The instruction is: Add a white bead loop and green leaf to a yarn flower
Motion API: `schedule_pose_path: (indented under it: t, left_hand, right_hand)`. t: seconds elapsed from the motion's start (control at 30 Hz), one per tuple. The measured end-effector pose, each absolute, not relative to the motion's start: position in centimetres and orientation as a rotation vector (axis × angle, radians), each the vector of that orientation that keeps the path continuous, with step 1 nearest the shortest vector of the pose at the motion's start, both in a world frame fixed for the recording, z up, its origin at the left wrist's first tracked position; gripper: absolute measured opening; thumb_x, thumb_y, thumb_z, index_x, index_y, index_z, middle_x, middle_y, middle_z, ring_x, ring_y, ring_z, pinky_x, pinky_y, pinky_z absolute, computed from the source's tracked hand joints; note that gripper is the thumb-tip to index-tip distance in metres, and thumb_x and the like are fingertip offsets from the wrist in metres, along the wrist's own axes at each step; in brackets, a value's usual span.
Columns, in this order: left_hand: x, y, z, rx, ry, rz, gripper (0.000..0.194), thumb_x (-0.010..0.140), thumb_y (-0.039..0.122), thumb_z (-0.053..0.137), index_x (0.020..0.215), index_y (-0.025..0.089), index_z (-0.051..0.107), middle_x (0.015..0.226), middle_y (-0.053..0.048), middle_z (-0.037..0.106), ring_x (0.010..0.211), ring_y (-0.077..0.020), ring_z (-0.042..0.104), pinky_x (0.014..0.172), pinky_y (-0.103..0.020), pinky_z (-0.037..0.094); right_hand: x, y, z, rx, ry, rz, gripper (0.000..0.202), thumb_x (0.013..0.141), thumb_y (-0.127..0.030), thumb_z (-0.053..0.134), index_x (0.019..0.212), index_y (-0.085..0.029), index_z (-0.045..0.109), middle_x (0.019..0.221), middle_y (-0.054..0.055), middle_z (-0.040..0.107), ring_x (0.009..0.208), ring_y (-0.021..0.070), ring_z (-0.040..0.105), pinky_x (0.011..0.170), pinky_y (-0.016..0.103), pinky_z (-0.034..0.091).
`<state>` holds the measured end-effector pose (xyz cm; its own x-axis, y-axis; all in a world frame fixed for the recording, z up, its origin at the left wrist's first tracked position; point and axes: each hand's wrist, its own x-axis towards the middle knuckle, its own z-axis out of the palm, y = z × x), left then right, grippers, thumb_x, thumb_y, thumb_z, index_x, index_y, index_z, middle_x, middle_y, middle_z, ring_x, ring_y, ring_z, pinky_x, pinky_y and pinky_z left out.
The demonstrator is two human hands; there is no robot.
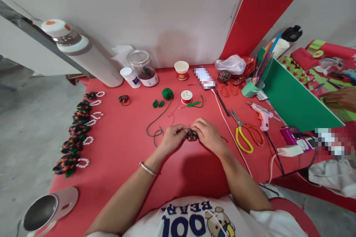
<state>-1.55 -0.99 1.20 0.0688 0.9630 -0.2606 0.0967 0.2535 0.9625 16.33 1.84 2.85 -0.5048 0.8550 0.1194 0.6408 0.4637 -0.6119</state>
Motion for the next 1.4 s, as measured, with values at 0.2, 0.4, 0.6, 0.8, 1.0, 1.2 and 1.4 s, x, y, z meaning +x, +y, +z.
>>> schedule_pose_path:
  t: [0.2, 0.4, 0.6, 0.8, 1.0, 1.2, 1.4]
  left_hand:
    - [-1.4, -0.8, 1.3, 0.810, 1.267, 0.934, 0.026, 0.068, 0.037, 0.073, 0.072, 0.012, 0.070, 0.045, 0.003, 0.053, 0.038, -0.0064, 0.038, 0.041, -0.022, 0.028]
    - [-1.3, -0.9, 1.3, 0.879, 1.297, 0.898, 0.026, 0.067, 0.036, 0.074, 0.073, 0.011, 0.074, 0.052, -0.002, 0.063, 0.041, -0.0068, 0.040, 0.042, -0.022, 0.029]
    - [-0.8, -1.2, 0.3, 1.062, 1.372, 1.032, 0.017, 0.073, 0.029, 0.068, 0.073, 0.014, 0.076, 0.067, -0.005, 0.072, 0.058, -0.0132, 0.061, 0.056, -0.025, 0.047]
    - [-0.8, -1.3, 0.8, 1.142, 1.433, 1.071, 0.015, 0.073, 0.025, 0.064, 0.070, 0.014, 0.074, 0.068, -0.005, 0.073, 0.063, -0.0157, 0.066, 0.061, -0.025, 0.052]
    - [-0.9, -1.3, 1.2, 1.089, 1.381, 1.028, 0.017, 0.076, 0.028, 0.064, 0.072, 0.014, 0.073, 0.068, -0.005, 0.074, 0.062, -0.0167, 0.068, 0.060, -0.026, 0.053]
    - [-0.7, -1.2, 1.2, 1.112, 1.444, 1.025, 0.018, 0.075, 0.029, 0.065, 0.072, 0.014, 0.073, 0.068, -0.005, 0.072, 0.060, -0.0154, 0.064, 0.058, -0.025, 0.049]
    - [-0.9, -1.3, 0.9, 1.179, 1.453, 1.013, 0.020, 0.076, 0.031, 0.064, 0.070, 0.014, 0.072, 0.066, -0.005, 0.070, 0.060, -0.0153, 0.062, 0.058, -0.025, 0.048]
  right_hand:
    - [16.0, 1.7, 2.7, -1.213, -2.267, 0.744, 0.020, 0.103, -0.024, 0.049, 0.094, -0.023, 0.068, 0.100, 0.004, 0.069, 0.095, 0.0165, 0.063, 0.083, 0.026, 0.044]
    - [15.7, 1.8, 2.2, -1.203, -2.266, 0.729, 0.020, 0.102, -0.023, 0.050, 0.094, -0.023, 0.068, 0.097, 0.004, 0.070, 0.091, 0.0167, 0.064, 0.081, 0.026, 0.044]
    - [15.7, 1.8, 1.5, -1.236, -2.217, 0.750, 0.018, 0.101, -0.023, 0.052, 0.094, -0.022, 0.069, 0.095, 0.003, 0.070, 0.090, 0.0165, 0.065, 0.081, 0.025, 0.044]
    - [16.2, 1.9, 1.9, -1.221, -2.195, 0.828, 0.024, 0.103, -0.024, 0.046, 0.104, -0.024, 0.070, 0.101, 0.004, 0.070, 0.094, 0.0161, 0.065, 0.085, 0.026, 0.046]
    - [16.5, 2.0, 1.8, -1.130, -2.093, 0.951, 0.034, 0.093, -0.012, 0.057, 0.122, -0.027, 0.066, 0.113, 0.004, 0.072, 0.103, 0.0170, 0.067, 0.093, 0.030, 0.050]
    - [16.4, 1.8, 1.8, -1.186, -2.057, 1.008, 0.034, 0.090, -0.014, 0.061, 0.121, -0.027, 0.068, 0.104, 0.002, 0.076, 0.096, 0.0170, 0.070, 0.089, 0.030, 0.053]
    - [16.5, 1.7, 2.2, -1.213, -2.099, 0.950, 0.032, 0.084, -0.010, 0.064, 0.112, -0.025, 0.071, 0.101, 0.002, 0.075, 0.089, 0.0164, 0.069, 0.081, 0.027, 0.052]
